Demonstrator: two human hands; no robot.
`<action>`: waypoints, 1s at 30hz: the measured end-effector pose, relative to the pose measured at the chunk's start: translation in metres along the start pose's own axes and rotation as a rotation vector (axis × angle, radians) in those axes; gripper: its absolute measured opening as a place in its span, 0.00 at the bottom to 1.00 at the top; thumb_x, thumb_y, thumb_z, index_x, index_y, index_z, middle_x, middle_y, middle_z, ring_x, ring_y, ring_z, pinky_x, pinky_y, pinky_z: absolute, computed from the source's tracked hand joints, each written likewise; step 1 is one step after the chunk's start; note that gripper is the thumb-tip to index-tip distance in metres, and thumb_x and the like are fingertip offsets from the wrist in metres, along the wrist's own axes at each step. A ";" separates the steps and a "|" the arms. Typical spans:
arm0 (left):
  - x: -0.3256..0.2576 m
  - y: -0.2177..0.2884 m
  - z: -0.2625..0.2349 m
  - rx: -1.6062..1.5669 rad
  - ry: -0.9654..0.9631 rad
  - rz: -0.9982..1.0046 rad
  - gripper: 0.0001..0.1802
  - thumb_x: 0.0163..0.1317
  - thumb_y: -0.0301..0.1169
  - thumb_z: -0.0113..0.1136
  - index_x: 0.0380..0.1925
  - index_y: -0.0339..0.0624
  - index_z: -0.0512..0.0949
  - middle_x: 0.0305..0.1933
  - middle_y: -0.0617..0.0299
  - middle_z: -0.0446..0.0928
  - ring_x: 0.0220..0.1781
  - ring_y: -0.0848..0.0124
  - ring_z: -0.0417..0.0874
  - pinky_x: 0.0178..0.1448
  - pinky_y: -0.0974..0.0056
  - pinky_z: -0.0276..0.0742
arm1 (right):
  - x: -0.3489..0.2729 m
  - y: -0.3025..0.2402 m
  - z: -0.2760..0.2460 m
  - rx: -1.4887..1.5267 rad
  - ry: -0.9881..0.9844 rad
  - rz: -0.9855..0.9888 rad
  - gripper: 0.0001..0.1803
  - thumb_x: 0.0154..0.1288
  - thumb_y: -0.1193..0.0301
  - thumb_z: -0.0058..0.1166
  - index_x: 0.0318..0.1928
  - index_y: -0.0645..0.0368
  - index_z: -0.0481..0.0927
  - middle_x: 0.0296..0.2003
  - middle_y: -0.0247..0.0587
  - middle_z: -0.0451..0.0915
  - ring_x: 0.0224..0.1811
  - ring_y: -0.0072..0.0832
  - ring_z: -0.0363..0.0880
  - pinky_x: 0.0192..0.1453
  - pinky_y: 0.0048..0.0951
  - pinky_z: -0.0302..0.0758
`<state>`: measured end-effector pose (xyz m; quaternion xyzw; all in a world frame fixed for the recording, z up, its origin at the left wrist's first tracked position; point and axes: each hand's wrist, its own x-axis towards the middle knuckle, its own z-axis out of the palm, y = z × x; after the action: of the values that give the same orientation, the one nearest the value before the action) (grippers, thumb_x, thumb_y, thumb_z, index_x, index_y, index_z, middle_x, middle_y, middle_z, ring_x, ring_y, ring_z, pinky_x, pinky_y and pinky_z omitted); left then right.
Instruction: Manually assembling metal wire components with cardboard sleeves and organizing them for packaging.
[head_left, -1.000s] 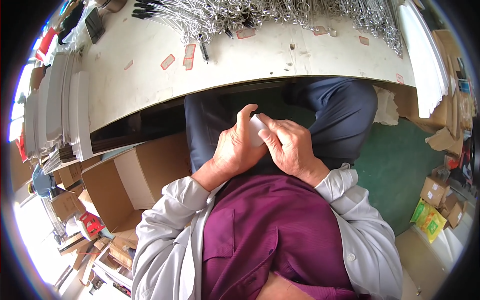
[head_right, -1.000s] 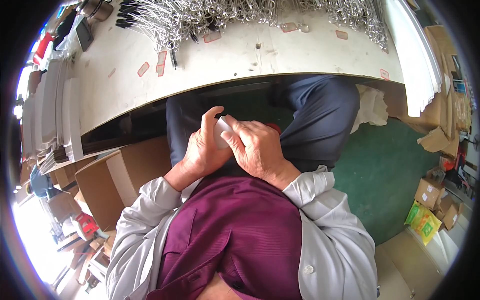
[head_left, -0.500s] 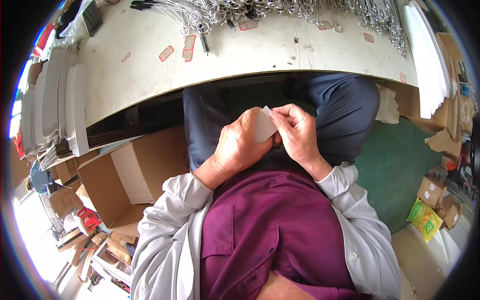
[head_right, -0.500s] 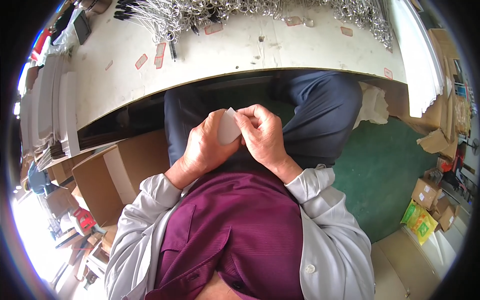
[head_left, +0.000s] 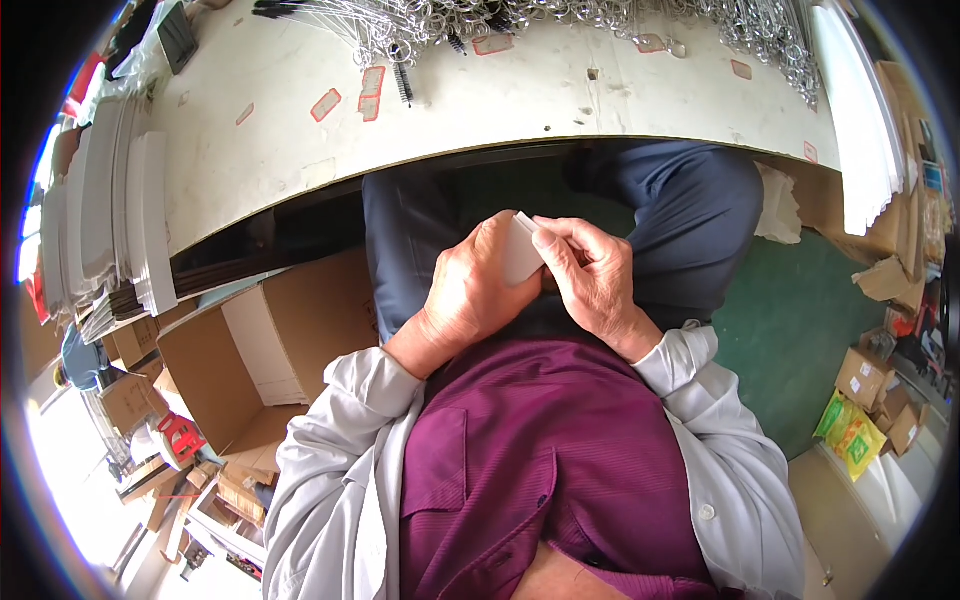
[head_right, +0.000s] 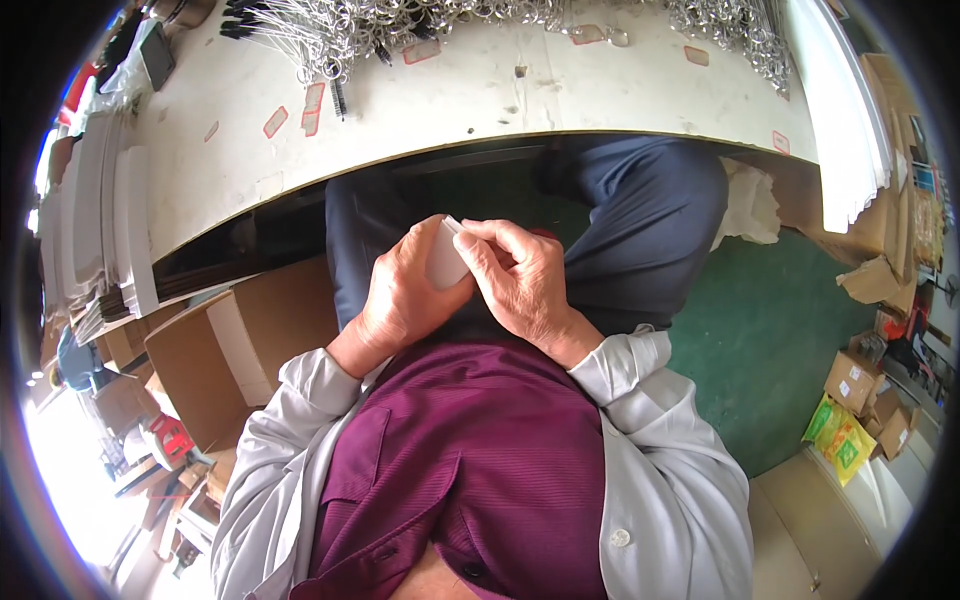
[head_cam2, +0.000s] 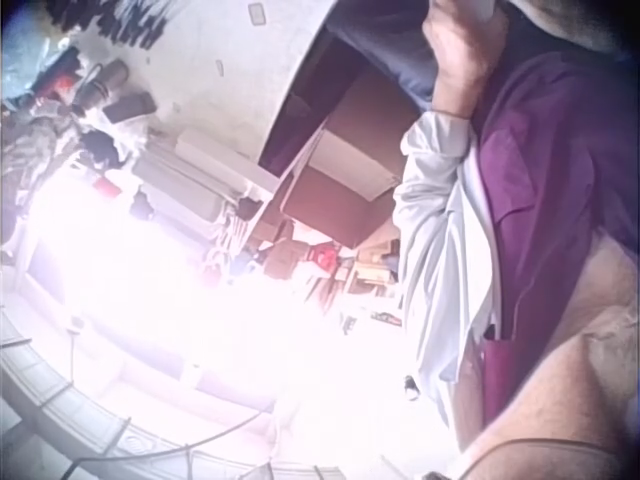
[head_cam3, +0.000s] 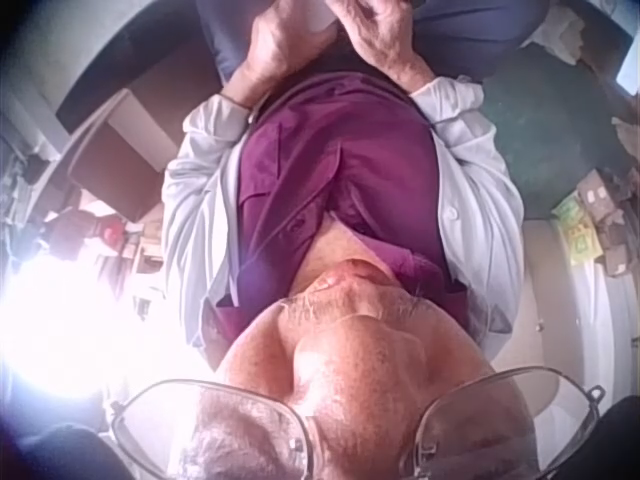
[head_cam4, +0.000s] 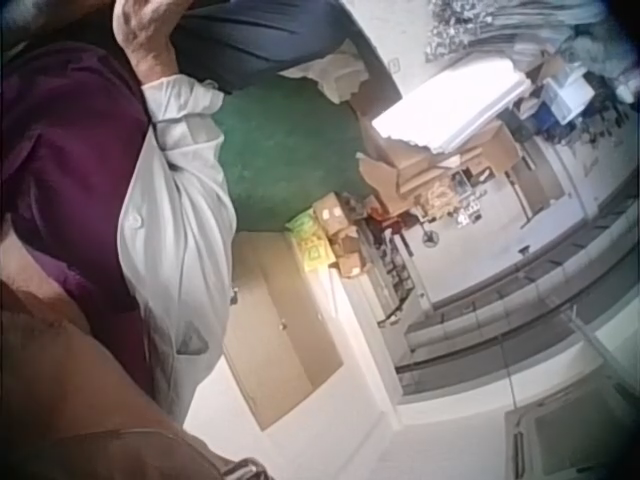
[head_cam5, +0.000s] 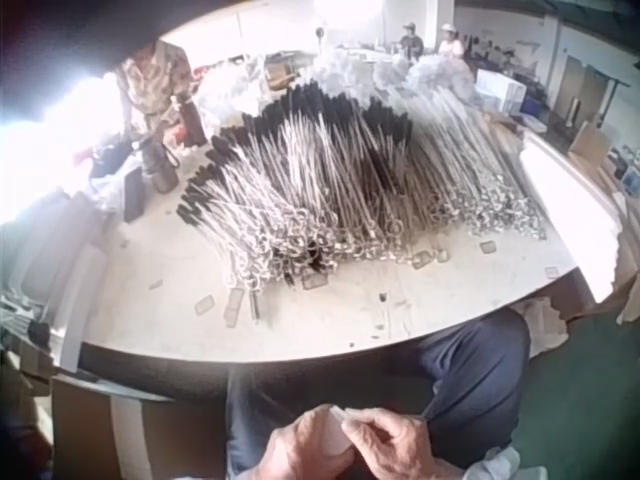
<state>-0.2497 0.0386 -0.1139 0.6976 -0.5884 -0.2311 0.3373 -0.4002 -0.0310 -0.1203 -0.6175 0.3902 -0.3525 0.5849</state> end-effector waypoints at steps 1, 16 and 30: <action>0.000 -0.001 -0.002 -0.011 -0.030 -0.013 0.32 0.52 0.33 0.76 0.56 0.34 0.75 0.46 0.43 0.84 0.44 0.46 0.89 0.46 0.52 0.88 | -0.003 0.005 -0.003 -0.005 -0.043 0.006 0.15 0.72 0.69 0.65 0.53 0.66 0.86 0.29 0.43 0.86 0.28 0.20 0.82 0.35 0.25 0.79; -0.002 -0.010 -0.002 -0.069 -0.022 -0.034 0.31 0.53 0.32 0.73 0.57 0.34 0.75 0.47 0.43 0.84 0.46 0.45 0.88 0.48 0.51 0.87 | -0.004 0.008 0.003 -0.170 -0.230 -0.174 0.26 0.72 0.71 0.63 0.67 0.68 0.76 0.43 0.62 0.87 0.44 0.44 0.91 0.48 0.34 0.83; -0.019 -0.003 -0.087 0.154 -0.061 -0.148 0.36 0.53 0.39 0.77 0.59 0.37 0.72 0.45 0.45 0.83 0.44 0.45 0.88 0.45 0.50 0.87 | 0.056 -0.026 -0.008 -0.230 -0.108 -0.234 0.15 0.73 0.74 0.61 0.56 0.68 0.82 0.34 0.43 0.87 0.32 0.23 0.85 0.37 0.28 0.81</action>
<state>-0.1883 0.0743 -0.0597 0.7556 -0.5612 -0.2306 0.2466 -0.3810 -0.0842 -0.0952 -0.7397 0.3214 -0.3377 0.4854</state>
